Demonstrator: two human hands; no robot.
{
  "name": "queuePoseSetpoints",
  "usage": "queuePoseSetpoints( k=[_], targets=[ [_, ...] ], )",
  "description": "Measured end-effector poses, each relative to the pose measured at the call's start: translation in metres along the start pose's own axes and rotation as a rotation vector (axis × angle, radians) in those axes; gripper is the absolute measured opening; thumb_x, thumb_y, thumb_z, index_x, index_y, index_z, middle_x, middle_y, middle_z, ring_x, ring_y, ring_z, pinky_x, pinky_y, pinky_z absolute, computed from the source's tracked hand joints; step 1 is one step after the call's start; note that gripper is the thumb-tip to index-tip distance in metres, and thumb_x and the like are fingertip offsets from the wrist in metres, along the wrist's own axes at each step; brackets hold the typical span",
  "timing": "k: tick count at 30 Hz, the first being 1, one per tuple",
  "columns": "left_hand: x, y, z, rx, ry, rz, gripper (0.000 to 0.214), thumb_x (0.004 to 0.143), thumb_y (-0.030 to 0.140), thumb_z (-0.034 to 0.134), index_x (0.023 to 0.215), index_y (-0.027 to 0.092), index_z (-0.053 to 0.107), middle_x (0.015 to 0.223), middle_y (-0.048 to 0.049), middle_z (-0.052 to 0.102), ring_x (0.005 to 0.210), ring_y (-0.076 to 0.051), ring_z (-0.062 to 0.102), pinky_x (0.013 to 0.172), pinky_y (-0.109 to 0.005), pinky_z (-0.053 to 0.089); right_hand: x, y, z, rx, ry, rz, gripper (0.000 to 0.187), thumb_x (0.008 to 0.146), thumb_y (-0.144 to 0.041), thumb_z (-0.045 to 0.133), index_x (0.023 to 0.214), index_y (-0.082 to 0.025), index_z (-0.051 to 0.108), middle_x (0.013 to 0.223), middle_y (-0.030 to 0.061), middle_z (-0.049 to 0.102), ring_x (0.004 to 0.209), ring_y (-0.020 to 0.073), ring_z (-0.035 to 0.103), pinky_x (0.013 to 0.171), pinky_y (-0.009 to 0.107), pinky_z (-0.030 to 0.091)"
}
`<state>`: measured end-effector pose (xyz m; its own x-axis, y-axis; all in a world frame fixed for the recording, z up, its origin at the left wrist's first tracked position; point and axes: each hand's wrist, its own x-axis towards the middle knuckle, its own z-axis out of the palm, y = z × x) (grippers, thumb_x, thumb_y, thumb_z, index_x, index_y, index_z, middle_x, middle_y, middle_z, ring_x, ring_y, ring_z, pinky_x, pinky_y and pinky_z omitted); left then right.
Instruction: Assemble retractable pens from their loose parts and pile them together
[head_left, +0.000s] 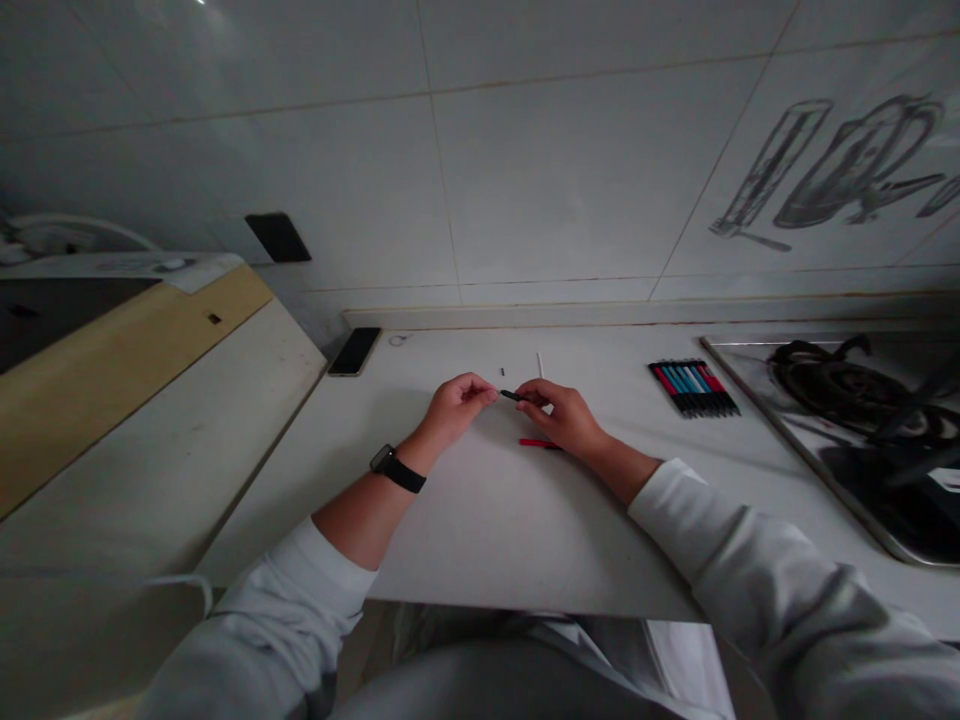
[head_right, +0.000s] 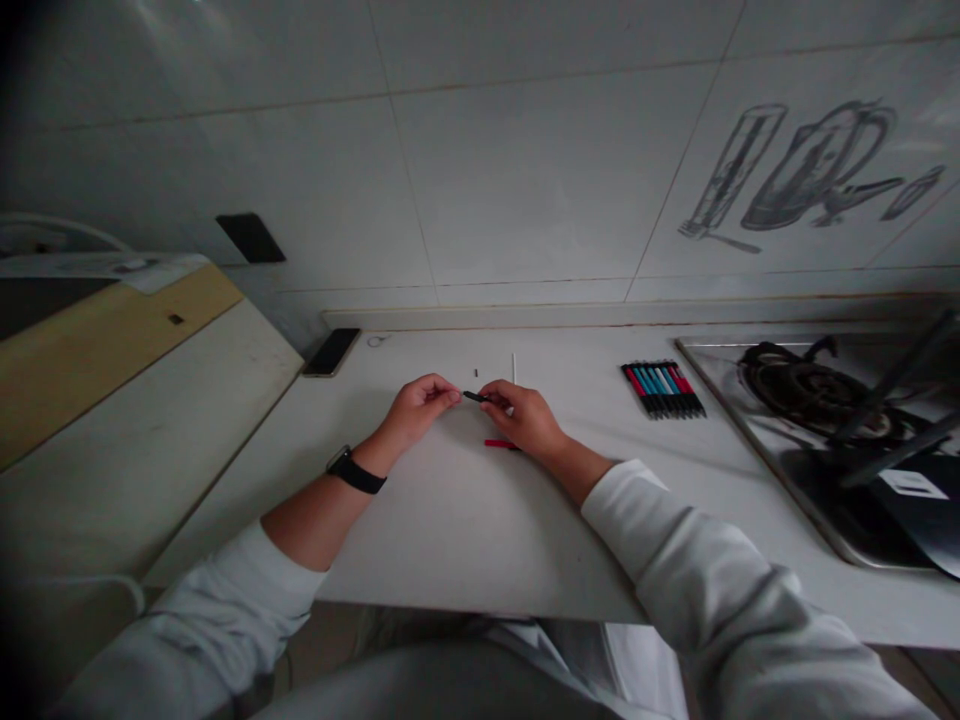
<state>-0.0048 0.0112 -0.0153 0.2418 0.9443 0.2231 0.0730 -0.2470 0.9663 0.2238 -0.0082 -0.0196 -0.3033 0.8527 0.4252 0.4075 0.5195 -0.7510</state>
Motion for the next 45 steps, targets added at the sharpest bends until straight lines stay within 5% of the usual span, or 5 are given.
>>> queuePoseSetpoints(
  k=[21, 32, 45],
  targets=[
    [-0.0044, 0.0001, 0.0009, 0.282, -0.062, 0.052, 0.019, 0.09, 0.037, 0.066, 0.085, 0.019, 0.066, 0.084, -0.0013, 0.071, 0.08, -0.017, 0.063, 0.076, -0.029, 0.049, -0.0015, 0.0019, -0.0074, -0.25, 0.016, -0.169, 0.017, 0.095, -0.025, 0.061, 0.107, -0.023, 0.073, 0.1, 0.0056, 0.077, 0.087, 0.0194, 0.071, 0.081, 0.031, 0.054],
    [-0.0057, 0.0031, 0.0018, 0.343, -0.158, 0.037, 0.034, 0.099, 0.046, 0.053, 0.081, 0.02, 0.065, 0.076, -0.0016, 0.069, 0.074, -0.018, 0.062, 0.072, -0.029, 0.048, -0.0012, 0.0035, -0.0075, -0.279, 0.019, -0.204, 0.018, 0.097, -0.026, 0.059, 0.108, -0.025, 0.073, 0.102, 0.0065, 0.077, 0.093, 0.0216, 0.071, 0.087, 0.034, 0.054],
    [-0.0053, 0.0061, 0.001, 0.38, -0.028, 0.13, 0.015, 0.091, 0.036, 0.068, 0.09, 0.021, 0.069, 0.087, -0.0022, 0.072, 0.082, -0.018, 0.066, 0.08, -0.031, 0.052, -0.0025, -0.0007, -0.0073, -0.273, -0.006, -0.149, 0.025, 0.095, -0.031, 0.063, 0.119, -0.023, 0.065, 0.1, 0.0066, 0.074, 0.087, 0.0197, 0.07, 0.082, 0.032, 0.054]
  ],
)
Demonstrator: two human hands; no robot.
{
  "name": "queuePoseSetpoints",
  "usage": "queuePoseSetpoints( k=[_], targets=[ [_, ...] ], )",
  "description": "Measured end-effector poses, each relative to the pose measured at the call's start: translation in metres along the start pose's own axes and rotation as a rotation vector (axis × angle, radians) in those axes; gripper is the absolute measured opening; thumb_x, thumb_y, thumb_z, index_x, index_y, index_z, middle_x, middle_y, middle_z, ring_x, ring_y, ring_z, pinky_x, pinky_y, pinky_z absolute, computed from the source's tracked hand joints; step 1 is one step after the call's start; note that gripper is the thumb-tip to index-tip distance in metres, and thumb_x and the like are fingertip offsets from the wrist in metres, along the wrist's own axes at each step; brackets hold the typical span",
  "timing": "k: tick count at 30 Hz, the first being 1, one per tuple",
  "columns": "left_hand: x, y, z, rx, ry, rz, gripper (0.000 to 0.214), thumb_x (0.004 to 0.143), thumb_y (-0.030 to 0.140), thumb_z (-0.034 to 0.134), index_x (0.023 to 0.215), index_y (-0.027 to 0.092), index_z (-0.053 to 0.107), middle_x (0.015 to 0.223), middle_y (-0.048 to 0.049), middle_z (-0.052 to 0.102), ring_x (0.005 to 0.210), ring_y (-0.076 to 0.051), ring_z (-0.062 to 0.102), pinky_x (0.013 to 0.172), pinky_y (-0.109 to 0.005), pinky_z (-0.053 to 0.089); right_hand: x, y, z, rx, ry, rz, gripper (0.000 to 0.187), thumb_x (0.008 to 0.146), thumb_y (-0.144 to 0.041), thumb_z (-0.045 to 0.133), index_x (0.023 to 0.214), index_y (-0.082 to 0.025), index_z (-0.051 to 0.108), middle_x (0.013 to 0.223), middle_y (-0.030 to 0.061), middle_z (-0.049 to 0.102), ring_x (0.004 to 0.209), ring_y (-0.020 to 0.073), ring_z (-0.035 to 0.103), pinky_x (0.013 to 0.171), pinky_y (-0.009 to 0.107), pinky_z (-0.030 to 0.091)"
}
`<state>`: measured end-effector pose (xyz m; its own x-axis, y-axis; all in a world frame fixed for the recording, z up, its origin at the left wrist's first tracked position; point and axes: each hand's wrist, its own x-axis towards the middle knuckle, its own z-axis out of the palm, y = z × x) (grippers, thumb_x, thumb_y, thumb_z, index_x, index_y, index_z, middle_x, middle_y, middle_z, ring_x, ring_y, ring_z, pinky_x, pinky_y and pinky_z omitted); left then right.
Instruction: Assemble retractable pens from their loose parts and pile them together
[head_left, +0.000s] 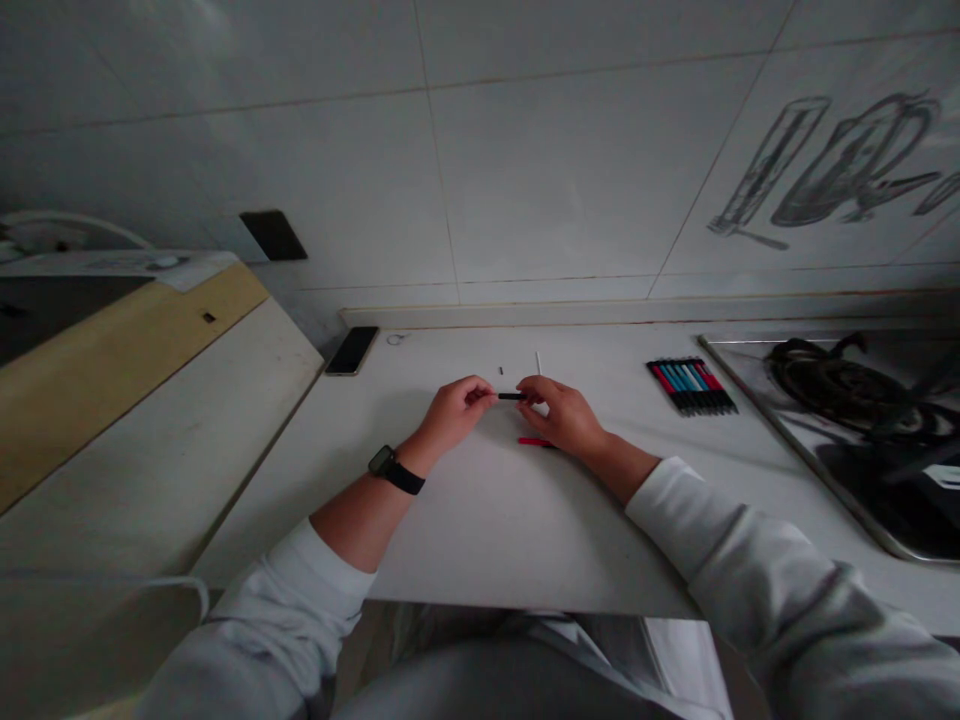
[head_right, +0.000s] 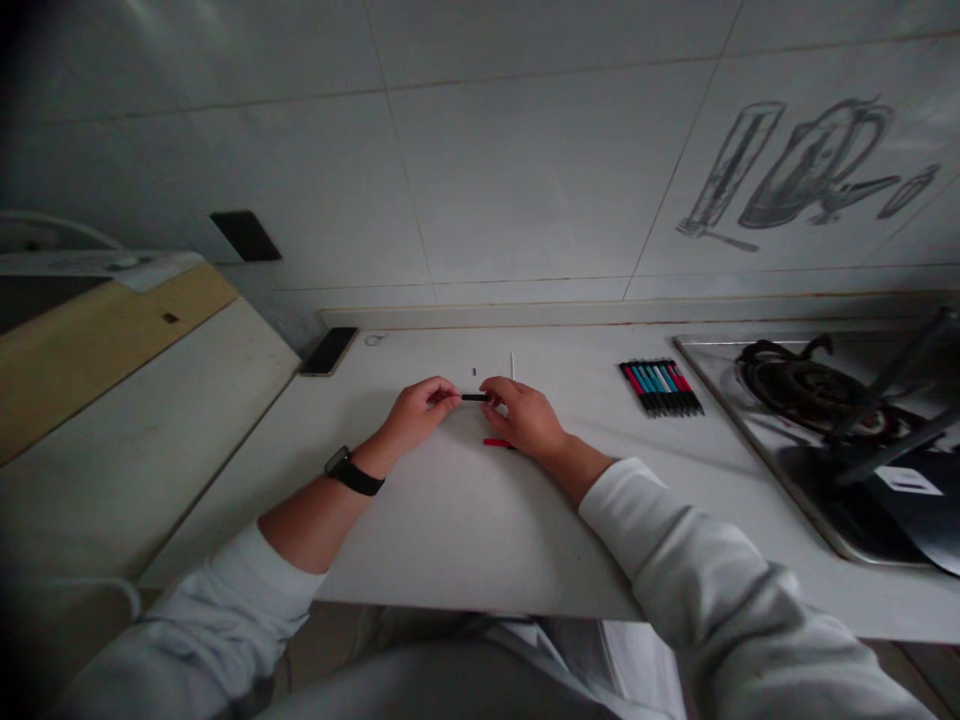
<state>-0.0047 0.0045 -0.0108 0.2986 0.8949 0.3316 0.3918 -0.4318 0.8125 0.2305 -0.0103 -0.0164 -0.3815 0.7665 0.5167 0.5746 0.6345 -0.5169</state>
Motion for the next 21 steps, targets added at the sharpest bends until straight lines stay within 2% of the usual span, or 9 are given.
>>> queuePoseSetpoints(
  k=[3, 8, 12, 16, 21],
  targets=[
    [-0.0002, 0.0015, -0.0009, 0.015, -0.005, 0.009, 0.015, 0.091, 0.035, 0.067, 0.091, 0.021, 0.07, 0.087, -0.0025, 0.073, 0.082, -0.018, 0.066, 0.081, -0.031, 0.053, 0.0006, -0.0014, -0.0012, -0.031, -0.024, -0.007, 0.017, 0.099, -0.031, 0.056, 0.109, -0.023, 0.067, 0.098, 0.0072, 0.074, 0.087, 0.0202, 0.069, 0.081, 0.032, 0.053],
    [-0.0004, 0.0014, -0.0008, 0.023, -0.001, 0.019, 0.013, 0.091, 0.034, 0.068, 0.091, 0.021, 0.07, 0.088, -0.0022, 0.073, 0.083, -0.018, 0.067, 0.08, -0.031, 0.053, 0.0009, -0.0026, -0.0021, -0.008, -0.017, -0.009, 0.022, 0.096, -0.032, 0.06, 0.116, -0.023, 0.064, 0.1, 0.0075, 0.073, 0.088, 0.0209, 0.068, 0.08, 0.032, 0.053],
    [-0.0002, 0.0008, -0.0003, 0.026, -0.004, 0.019, 0.013, 0.091, 0.034, 0.068, 0.091, 0.021, 0.07, 0.087, -0.0024, 0.074, 0.082, -0.018, 0.067, 0.08, -0.031, 0.053, 0.0009, -0.0028, -0.0025, -0.023, -0.042, -0.011, 0.018, 0.101, -0.031, 0.052, 0.11, -0.023, 0.065, 0.098, 0.0078, 0.072, 0.087, 0.0207, 0.067, 0.08, 0.032, 0.052],
    [-0.0004, 0.0003, -0.0004, 0.027, -0.005, 0.024, 0.013, 0.091, 0.034, 0.068, 0.09, 0.021, 0.071, 0.088, -0.0022, 0.074, 0.083, -0.018, 0.067, 0.08, -0.031, 0.053, 0.001, -0.0028, -0.0033, -0.009, -0.048, -0.003, 0.02, 0.097, -0.033, 0.06, 0.114, -0.023, 0.063, 0.099, 0.0073, 0.072, 0.087, 0.0208, 0.068, 0.08, 0.032, 0.052],
    [-0.0003, -0.0001, -0.0006, 0.027, -0.002, 0.029, 0.013, 0.092, 0.034, 0.068, 0.09, 0.021, 0.071, 0.088, -0.0026, 0.074, 0.082, -0.018, 0.067, 0.08, -0.031, 0.053, 0.0016, -0.0048, -0.0043, -0.066, -0.061, 0.007, 0.017, 0.102, -0.032, 0.052, 0.105, -0.022, 0.066, 0.095, 0.0073, 0.072, 0.083, 0.0203, 0.066, 0.078, 0.031, 0.05]
  ],
)
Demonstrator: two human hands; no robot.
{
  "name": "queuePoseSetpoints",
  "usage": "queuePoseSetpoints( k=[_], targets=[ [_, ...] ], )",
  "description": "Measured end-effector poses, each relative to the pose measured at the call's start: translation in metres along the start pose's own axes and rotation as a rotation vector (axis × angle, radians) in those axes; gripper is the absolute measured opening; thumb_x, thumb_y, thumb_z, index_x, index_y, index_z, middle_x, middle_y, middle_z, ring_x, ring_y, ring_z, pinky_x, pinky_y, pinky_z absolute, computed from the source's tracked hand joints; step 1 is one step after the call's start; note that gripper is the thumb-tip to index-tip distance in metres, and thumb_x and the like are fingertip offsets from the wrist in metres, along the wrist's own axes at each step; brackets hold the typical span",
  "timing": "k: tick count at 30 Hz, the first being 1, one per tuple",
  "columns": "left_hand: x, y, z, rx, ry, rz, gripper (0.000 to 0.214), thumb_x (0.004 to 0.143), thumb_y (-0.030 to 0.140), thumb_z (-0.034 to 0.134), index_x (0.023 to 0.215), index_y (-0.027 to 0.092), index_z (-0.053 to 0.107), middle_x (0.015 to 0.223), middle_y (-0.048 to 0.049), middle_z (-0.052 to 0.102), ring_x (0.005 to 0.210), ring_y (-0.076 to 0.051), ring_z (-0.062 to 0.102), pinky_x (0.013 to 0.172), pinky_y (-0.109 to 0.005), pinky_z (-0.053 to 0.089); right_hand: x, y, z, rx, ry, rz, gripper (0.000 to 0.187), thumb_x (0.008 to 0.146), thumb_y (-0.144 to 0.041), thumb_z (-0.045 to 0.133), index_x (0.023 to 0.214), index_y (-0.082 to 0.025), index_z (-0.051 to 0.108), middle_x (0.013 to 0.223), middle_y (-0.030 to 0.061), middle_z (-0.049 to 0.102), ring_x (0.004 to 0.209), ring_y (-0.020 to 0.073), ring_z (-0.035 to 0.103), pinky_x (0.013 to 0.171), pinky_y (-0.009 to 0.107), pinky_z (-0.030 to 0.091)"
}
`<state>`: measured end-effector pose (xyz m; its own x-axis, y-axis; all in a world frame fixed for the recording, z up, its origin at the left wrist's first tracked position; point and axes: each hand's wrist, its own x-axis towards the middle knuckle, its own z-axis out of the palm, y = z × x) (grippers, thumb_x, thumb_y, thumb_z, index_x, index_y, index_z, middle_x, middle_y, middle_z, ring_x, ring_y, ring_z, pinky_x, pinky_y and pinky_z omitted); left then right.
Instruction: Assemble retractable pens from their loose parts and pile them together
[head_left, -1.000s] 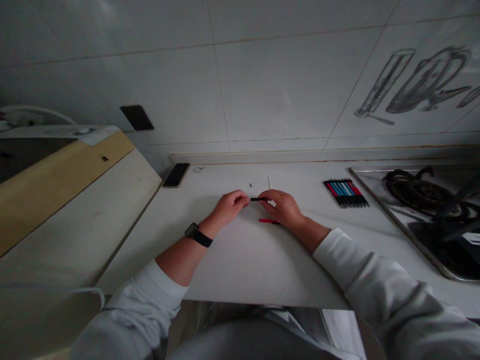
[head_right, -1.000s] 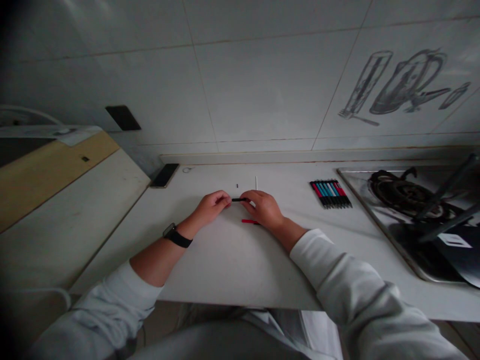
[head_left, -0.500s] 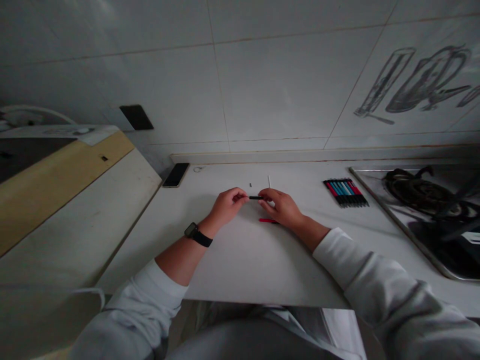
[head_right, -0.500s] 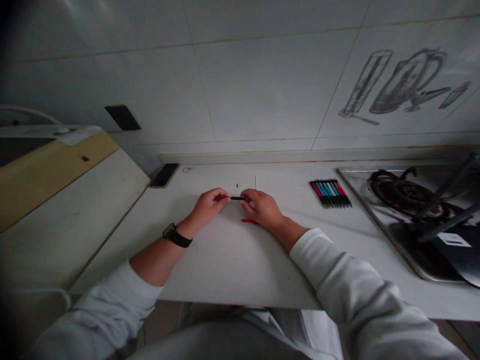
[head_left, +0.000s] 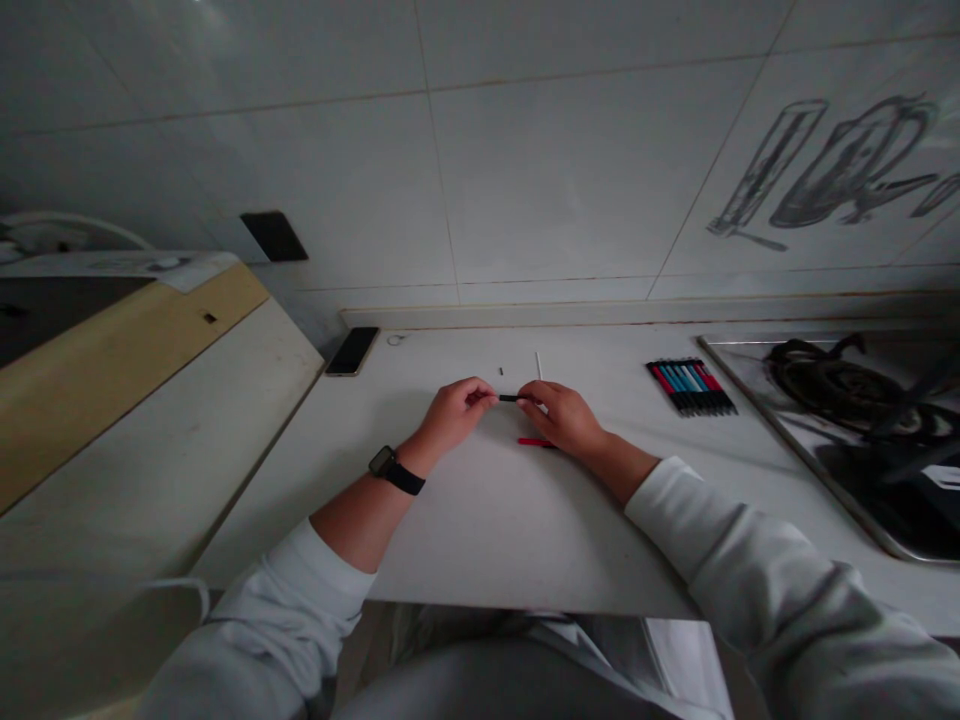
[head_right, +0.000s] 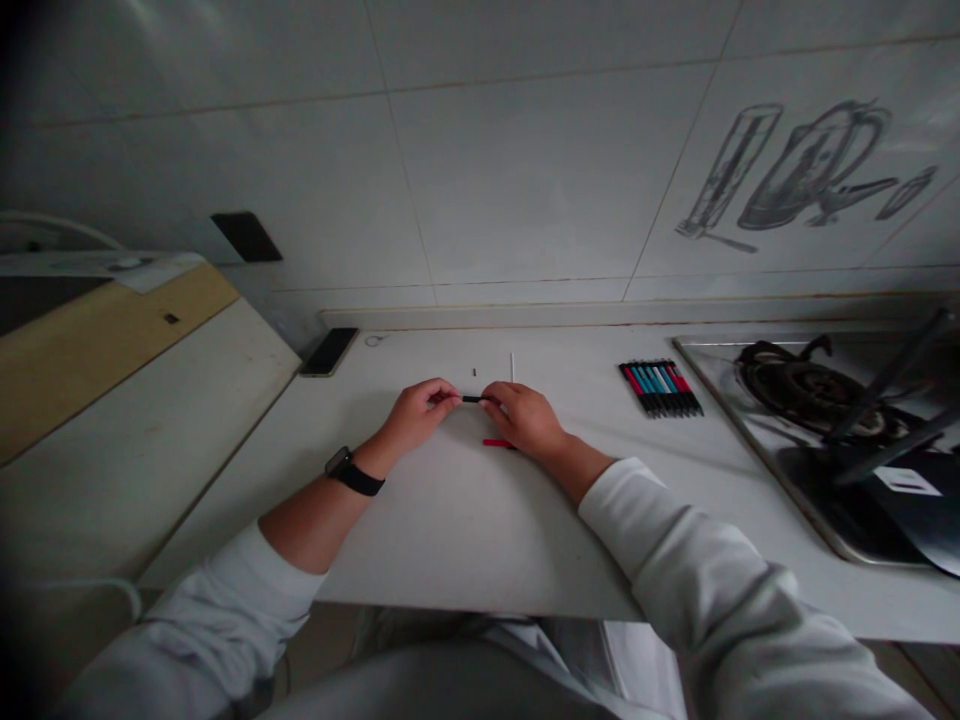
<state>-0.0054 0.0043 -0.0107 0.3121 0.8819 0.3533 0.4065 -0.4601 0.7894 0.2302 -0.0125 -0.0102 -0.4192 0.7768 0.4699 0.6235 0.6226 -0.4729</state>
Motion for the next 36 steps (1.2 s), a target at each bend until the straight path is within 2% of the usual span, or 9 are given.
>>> queuePoseSetpoints(
  k=[5, 9, 18, 22, 25, 27, 31, 36],
  targets=[
    [0.0, 0.0, 0.0, 0.005, -0.009, -0.003, 0.015, 0.092, 0.035, 0.067, 0.091, 0.021, 0.071, 0.088, -0.0024, 0.074, 0.083, -0.018, 0.067, 0.08, -0.03, 0.053, 0.0, 0.003, 0.002, 0.025, 0.028, -0.03, 0.017, 0.097, -0.031, 0.061, 0.11, -0.021, 0.064, 0.096, 0.0069, 0.071, 0.085, 0.02, 0.066, 0.078, 0.03, 0.049],
    [0.0, 0.0, 0.0, 0.035, -0.02, 0.008, 0.013, 0.092, 0.032, 0.067, 0.09, 0.02, 0.071, 0.087, -0.0015, 0.074, 0.082, -0.017, 0.067, 0.079, -0.029, 0.053, 0.0, 0.004, 0.003, 0.005, 0.01, -0.052, 0.013, 0.1, -0.029, 0.056, 0.105, -0.021, 0.066, 0.096, 0.0067, 0.072, 0.086, 0.02, 0.066, 0.079, 0.03, 0.048],
    [-0.001, -0.006, -0.001, 0.096, -0.071, 0.081, 0.008, 0.092, 0.028, 0.069, 0.096, 0.02, 0.069, 0.092, -0.0018, 0.074, 0.084, -0.016, 0.068, 0.08, -0.029, 0.054, 0.003, 0.0, -0.002, -0.098, -0.053, -0.032, 0.023, 0.104, -0.032, 0.051, 0.105, -0.02, 0.07, 0.097, 0.0081, 0.074, 0.087, 0.0206, 0.067, 0.079, 0.03, 0.046],
    [-0.002, -0.003, 0.0, 0.149, -0.096, 0.167, 0.024, 0.086, 0.026, 0.077, 0.106, 0.02, 0.066, 0.103, -0.0047, 0.071, 0.091, -0.018, 0.067, 0.085, -0.031, 0.054, 0.004, 0.0, -0.002, -0.203, -0.104, -0.077, 0.022, 0.103, -0.032, 0.054, 0.106, -0.019, 0.071, 0.097, 0.0085, 0.074, 0.088, 0.0208, 0.067, 0.078, 0.03, 0.045],
    [-0.002, 0.0, 0.0, 0.221, -0.115, 0.206, 0.009, 0.09, 0.022, 0.071, 0.097, 0.02, 0.067, 0.095, -0.004, 0.069, 0.089, -0.018, 0.065, 0.084, -0.032, 0.053, 0.007, -0.004, -0.002, -0.246, -0.148, -0.105, 0.023, 0.103, -0.034, 0.055, 0.107, -0.02, 0.071, 0.097, 0.0087, 0.073, 0.09, 0.0214, 0.067, 0.079, 0.03, 0.045],
    [0.0, 0.0, -0.002, 0.255, -0.086, 0.208, 0.002, 0.091, 0.02, 0.067, 0.093, 0.02, 0.067, 0.092, -0.0036, 0.068, 0.088, -0.018, 0.065, 0.083, -0.032, 0.052, 0.014, -0.003, -0.005, -0.243, -0.151, -0.092, 0.025, 0.103, -0.038, 0.055, 0.11, -0.02, 0.071, 0.101, 0.0089, 0.074, 0.092, 0.0217, 0.067, 0.081, 0.031, 0.045],
    [0.004, -0.012, -0.004, 0.265, 0.074, 0.131, 0.005, 0.094, 0.021, 0.063, 0.096, 0.02, 0.067, 0.095, -0.004, 0.07, 0.089, -0.018, 0.065, 0.085, -0.032, 0.053, 0.039, 0.012, -0.013, -0.287, -0.155, -0.001, 0.028, 0.103, -0.038, 0.054, 0.116, -0.019, 0.07, 0.109, 0.0105, 0.073, 0.099, 0.0229, 0.066, 0.087, 0.032, 0.047],
    [0.008, -0.031, -0.007, 0.217, 0.171, -0.009, 0.007, 0.095, 0.024, 0.062, 0.098, 0.02, 0.067, 0.097, -0.0039, 0.072, 0.088, -0.018, 0.067, 0.085, -0.032, 0.054, 0.079, 0.036, -0.006, -0.45, -0.325, -0.014, 0.026, 0.097, -0.024, 0.061, 0.12, -0.023, 0.072, 0.12, 0.0102, 0.071, 0.11, 0.0254, 0.064, 0.094, 0.034, 0.045]
  ],
)
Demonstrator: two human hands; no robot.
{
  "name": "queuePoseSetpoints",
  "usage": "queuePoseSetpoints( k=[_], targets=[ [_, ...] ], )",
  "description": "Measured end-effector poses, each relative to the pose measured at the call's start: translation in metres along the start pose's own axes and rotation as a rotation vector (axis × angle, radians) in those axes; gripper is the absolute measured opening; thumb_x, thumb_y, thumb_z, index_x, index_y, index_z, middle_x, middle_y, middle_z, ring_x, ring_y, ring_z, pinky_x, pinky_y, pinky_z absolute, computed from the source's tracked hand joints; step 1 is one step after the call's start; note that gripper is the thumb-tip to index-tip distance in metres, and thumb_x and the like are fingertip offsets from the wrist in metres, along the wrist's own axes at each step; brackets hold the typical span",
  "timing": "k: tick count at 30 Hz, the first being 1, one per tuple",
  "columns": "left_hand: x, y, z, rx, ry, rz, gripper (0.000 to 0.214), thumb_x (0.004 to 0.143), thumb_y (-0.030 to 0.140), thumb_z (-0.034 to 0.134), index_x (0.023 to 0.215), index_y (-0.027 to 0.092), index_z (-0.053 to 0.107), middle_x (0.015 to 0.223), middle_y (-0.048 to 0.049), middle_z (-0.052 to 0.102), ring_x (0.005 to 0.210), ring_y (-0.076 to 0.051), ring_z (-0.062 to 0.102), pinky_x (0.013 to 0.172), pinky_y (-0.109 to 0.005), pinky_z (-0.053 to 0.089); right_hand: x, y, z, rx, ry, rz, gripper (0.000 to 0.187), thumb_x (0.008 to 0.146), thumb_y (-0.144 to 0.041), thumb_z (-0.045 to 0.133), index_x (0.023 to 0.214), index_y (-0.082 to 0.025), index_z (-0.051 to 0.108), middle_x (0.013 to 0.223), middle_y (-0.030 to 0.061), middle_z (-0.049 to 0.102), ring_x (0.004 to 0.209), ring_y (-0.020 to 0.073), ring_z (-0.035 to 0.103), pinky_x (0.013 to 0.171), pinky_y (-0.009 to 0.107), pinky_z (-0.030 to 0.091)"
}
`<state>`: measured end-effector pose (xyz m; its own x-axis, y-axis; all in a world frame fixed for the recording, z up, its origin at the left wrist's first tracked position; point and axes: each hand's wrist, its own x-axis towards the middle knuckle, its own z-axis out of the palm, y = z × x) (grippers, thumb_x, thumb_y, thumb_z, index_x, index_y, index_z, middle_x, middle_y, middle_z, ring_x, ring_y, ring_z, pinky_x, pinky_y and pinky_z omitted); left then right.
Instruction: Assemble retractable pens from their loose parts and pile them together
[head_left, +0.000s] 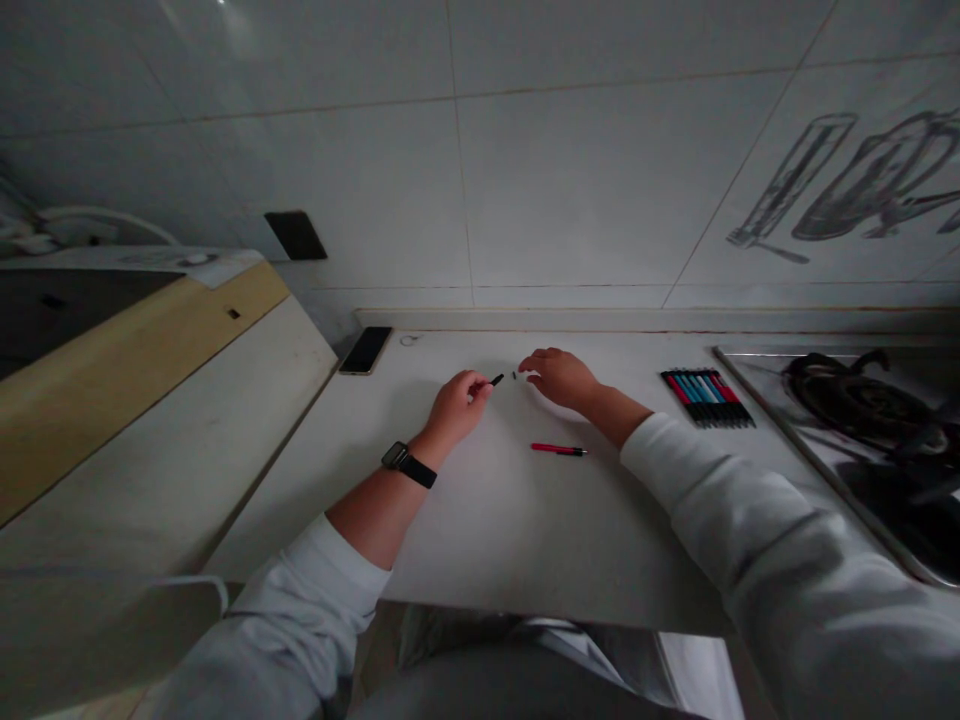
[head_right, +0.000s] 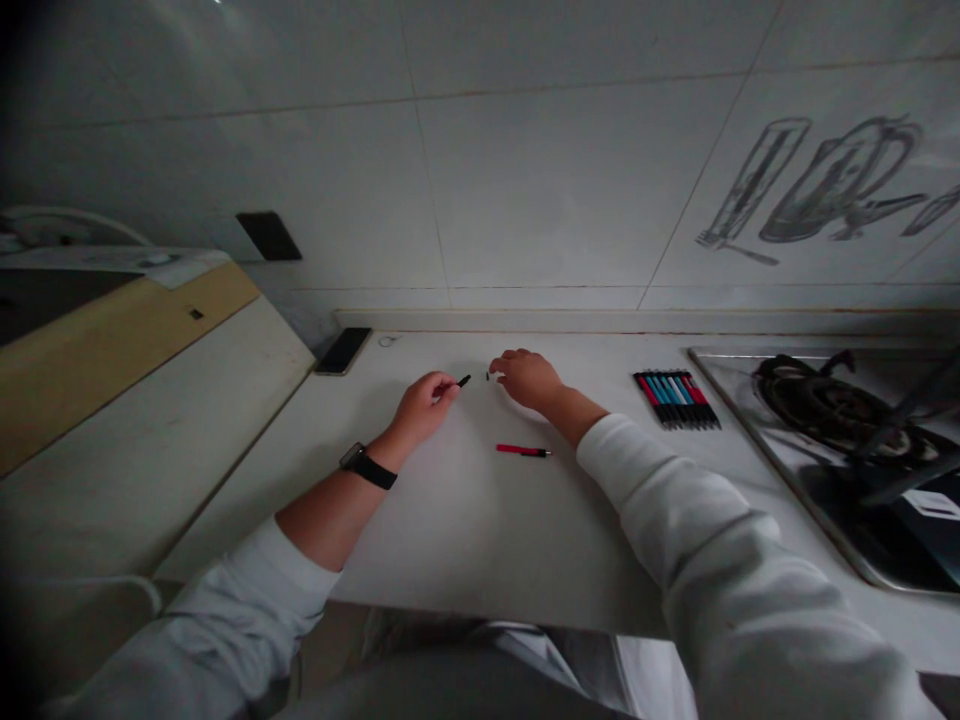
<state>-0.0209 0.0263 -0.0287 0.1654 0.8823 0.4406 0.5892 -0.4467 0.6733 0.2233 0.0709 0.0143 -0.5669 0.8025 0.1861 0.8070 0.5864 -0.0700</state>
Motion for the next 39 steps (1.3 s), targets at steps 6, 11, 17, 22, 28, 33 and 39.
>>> queuePoseSetpoints(
  k=[6, 11, 17, 22, 28, 33, 39],
  targets=[
    [0.001, -0.006, 0.001, -0.033, 0.027, -0.029, 0.008, 0.095, 0.027, 0.062, 0.096, 0.02, 0.067, 0.095, -0.0032, 0.072, 0.087, -0.017, 0.066, 0.084, -0.031, 0.054, 0.039, -0.002, 0.01, -0.113, -0.148, -0.073, 0.025, 0.099, -0.025, 0.055, 0.114, -0.025, 0.075, 0.116, 0.0104, 0.071, 0.109, 0.0255, 0.064, 0.09, 0.034, 0.044],
    [0.001, -0.004, 0.0, -0.038, 0.01, -0.051, 0.009, 0.096, 0.027, 0.06, 0.096, 0.021, 0.067, 0.096, -0.0038, 0.072, 0.087, -0.017, 0.067, 0.084, -0.031, 0.054, 0.044, -0.007, 0.013, -0.176, -0.169, -0.102, 0.026, 0.101, -0.026, 0.049, 0.11, -0.019, 0.073, 0.116, 0.0139, 0.07, 0.107, 0.0262, 0.064, 0.087, 0.034, 0.044],
    [0.001, -0.002, 0.0, -0.029, 0.008, -0.06, 0.008, 0.095, 0.026, 0.061, 0.097, 0.021, 0.067, 0.097, -0.0037, 0.072, 0.088, -0.017, 0.067, 0.085, -0.032, 0.055, 0.026, -0.014, 0.007, -0.117, -0.129, -0.096, 0.023, 0.102, -0.02, 0.047, 0.112, -0.016, 0.068, 0.111, 0.014, 0.072, 0.1, 0.0247, 0.065, 0.083, 0.033, 0.043],
    [-0.001, 0.001, 0.0, -0.06, -0.024, 0.004, 0.008, 0.093, 0.023, 0.064, 0.1, 0.021, 0.067, 0.099, -0.0041, 0.072, 0.09, -0.017, 0.068, 0.087, -0.033, 0.055, -0.01, -0.016, -0.014, 0.124, 0.031, -0.034, 0.018, 0.099, -0.016, 0.051, 0.102, -0.019, 0.069, 0.1, 0.0105, 0.072, 0.093, 0.0221, 0.064, 0.082, 0.031, 0.044],
    [-0.003, 0.011, 0.002, -0.061, -0.059, 0.071, 0.009, 0.092, 0.025, 0.068, 0.101, 0.02, 0.068, 0.1, -0.0043, 0.073, 0.093, -0.018, 0.069, 0.09, -0.035, 0.055, -0.053, -0.019, -0.008, 0.468, 0.308, 0.089, 0.018, 0.096, -0.019, 0.053, 0.1, -0.02, 0.07, 0.098, 0.0083, 0.07, 0.086, 0.0182, 0.063, 0.079, 0.028, 0.048],
    [0.005, 0.032, 0.0, -0.078, -0.157, 0.088, 0.007, 0.093, 0.025, 0.067, 0.098, 0.021, 0.068, 0.096, -0.0024, 0.074, 0.089, -0.017, 0.069, 0.086, -0.032, 0.055, -0.06, -0.016, 0.02, 0.726, 0.414, 0.26, 0.024, 0.097, -0.037, 0.051, 0.099, -0.021, 0.069, 0.09, 0.0049, 0.071, 0.082, 0.018, 0.064, 0.076, 0.029, 0.049],
    [0.004, 0.035, 0.006, -0.075, -0.185, 0.057, 0.006, 0.093, 0.025, 0.066, 0.096, 0.021, 0.068, 0.096, -0.0025, 0.075, 0.087, -0.017, 0.07, 0.084, -0.032, 0.055, -0.059, -0.011, 0.032, 0.938, 0.392, 0.297, 0.035, 0.096, -0.051, 0.05, 0.098, -0.02, 0.066, 0.076, 0.0009, 0.064, 0.07, 0.0157, 0.059, 0.069, 0.027, 0.046]
  ],
)
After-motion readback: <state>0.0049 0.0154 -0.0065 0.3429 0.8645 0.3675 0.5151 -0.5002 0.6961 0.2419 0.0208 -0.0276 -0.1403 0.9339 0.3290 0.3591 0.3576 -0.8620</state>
